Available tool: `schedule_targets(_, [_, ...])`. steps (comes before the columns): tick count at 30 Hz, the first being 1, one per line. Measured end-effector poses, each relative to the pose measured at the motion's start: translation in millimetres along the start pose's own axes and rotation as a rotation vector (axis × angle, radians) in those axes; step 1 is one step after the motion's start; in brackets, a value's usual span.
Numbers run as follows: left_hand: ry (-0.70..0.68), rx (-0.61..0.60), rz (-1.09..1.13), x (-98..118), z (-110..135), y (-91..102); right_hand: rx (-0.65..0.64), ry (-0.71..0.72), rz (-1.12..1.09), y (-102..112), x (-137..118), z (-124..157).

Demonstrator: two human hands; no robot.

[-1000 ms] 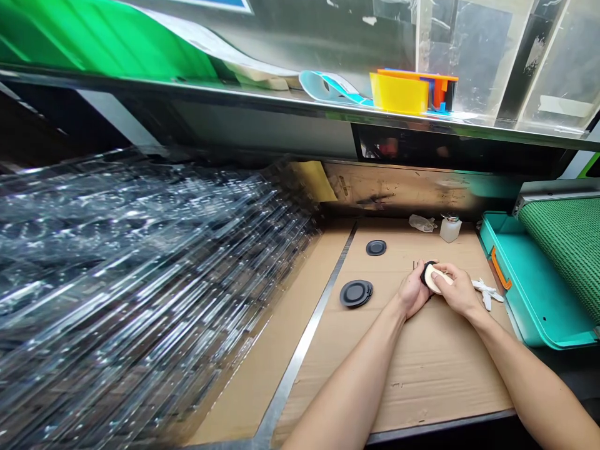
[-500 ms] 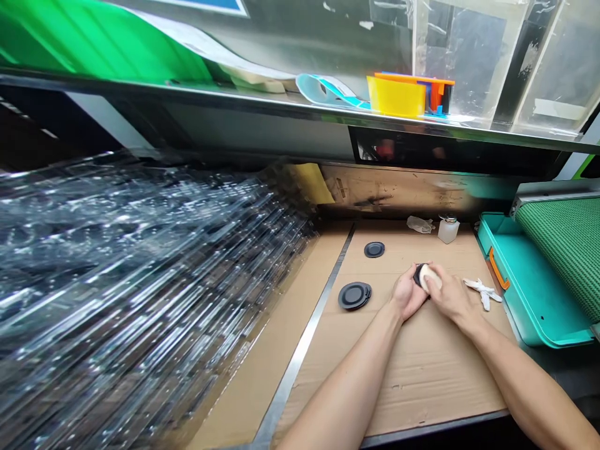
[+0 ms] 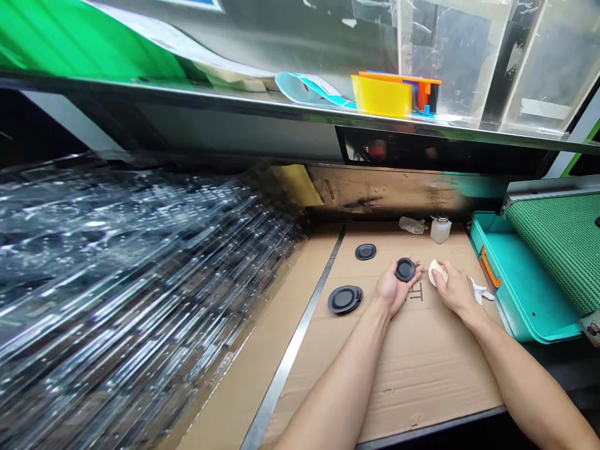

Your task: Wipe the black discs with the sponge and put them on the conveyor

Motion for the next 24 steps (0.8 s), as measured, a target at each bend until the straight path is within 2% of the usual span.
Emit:
schedule_targets(2, [-0.05, 0.031, 0.035, 10, 0, 3.6, -0.032, 0.11, 0.008, 5, 0, 3])
schedule_targets(5, [-0.036, -0.019, 0.072, 15, 3, 2.4, 0.039, 0.206, 0.108, 20, 6, 4])
schedule_targets(8, [0.027, -0.079, 0.097, 13, 8, -3.5, 0.076, 0.118, 0.271, 36, 25, -3])
schedule_targets(11, [0.101, -0.064, 0.09, 10, 9, -7.2, -0.061, -0.006, 0.315, 39, 44, -12])
schedule_targets(13, [0.146, -0.05, 0.048, 6, 11, -7.8, -0.088, 0.001, 0.233, 36, 46, -15])
schedule_targets(15, [0.207, -0.081, -0.025, 1, 13, -8.1, -0.036, 0.093, 0.086, 31, 40, -16])
schedule_targets(17, [0.301, -0.166, -0.093, -7, 17, -9.0, -0.002, 0.197, -0.075, 27, 29, -13])
schedule_targets(20, [0.412, -0.303, -0.129, -18, 23, -11.4, -0.033, 0.278, -0.245, 24, 15, -7])
schedule_targets(24, [0.356, -0.345, -0.19, -26, 25, -14.5, -0.013, 0.362, -0.246, 17, 7, -2])
Point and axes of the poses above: each hand's wrist, its own z-axis away from the middle knuckle, its own y-axis out of the back of the hand, x = y × z, the point moved 1 cm from there along -z, towards the middle knuckle, and after that the axes turned 2 degrees about x, right-handed, at the moved point
